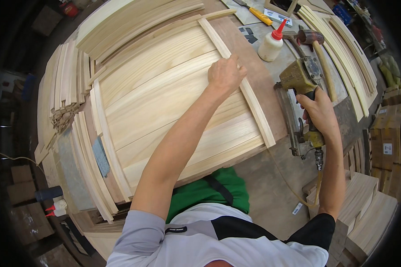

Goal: Assembling wooden panels by applying glue to the edges and using a pneumatic nail gun to secure slats.

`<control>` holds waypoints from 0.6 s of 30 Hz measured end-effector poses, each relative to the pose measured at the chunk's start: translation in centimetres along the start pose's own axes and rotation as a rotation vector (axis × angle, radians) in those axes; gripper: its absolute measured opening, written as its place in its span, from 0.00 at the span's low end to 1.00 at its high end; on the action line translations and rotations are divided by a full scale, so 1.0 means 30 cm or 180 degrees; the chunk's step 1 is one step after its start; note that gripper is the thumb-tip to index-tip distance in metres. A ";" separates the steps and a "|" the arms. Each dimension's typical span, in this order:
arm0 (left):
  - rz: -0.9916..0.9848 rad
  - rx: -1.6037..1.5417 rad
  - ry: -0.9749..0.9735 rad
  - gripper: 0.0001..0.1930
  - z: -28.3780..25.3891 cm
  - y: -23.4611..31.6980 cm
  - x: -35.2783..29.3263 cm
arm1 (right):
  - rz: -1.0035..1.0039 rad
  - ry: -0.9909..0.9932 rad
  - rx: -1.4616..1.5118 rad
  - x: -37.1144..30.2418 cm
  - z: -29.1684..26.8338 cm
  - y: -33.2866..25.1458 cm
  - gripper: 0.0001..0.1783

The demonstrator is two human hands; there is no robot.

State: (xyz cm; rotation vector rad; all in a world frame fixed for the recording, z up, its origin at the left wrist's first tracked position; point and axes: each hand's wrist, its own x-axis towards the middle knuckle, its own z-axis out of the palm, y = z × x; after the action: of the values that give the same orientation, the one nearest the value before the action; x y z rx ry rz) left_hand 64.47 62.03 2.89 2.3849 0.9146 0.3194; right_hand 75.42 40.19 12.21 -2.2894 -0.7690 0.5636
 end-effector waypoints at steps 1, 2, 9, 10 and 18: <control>0.0025 -0.0001 0.0049 0.23 0.004 -0.005 0.002 | -0.0009 -0.0015 0.0038 0.000 0.000 0.000 0.19; 0.0048 -0.0001 0.0098 0.23 0.008 -0.010 0.007 | -0.0018 -0.0031 0.0076 0.001 0.000 0.001 0.19; -0.0009 0.0063 -0.0055 0.23 -0.003 -0.017 0.029 | 0.0085 -0.0011 0.0037 0.004 -0.002 0.002 0.19; -0.0035 0.0079 -0.0051 0.23 -0.010 -0.018 0.029 | 0.0066 -0.0013 0.0037 0.004 -0.001 0.001 0.19; -0.0132 -0.0019 -0.0099 0.24 0.016 -0.027 0.036 | 0.0131 0.0010 -0.0062 -0.009 0.007 0.000 0.19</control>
State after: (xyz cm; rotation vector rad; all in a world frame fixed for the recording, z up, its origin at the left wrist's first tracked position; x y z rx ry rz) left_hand 65.00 63.05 2.06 2.3555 0.9461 0.2680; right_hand 75.11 40.09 12.11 -2.3281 -0.7304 0.5733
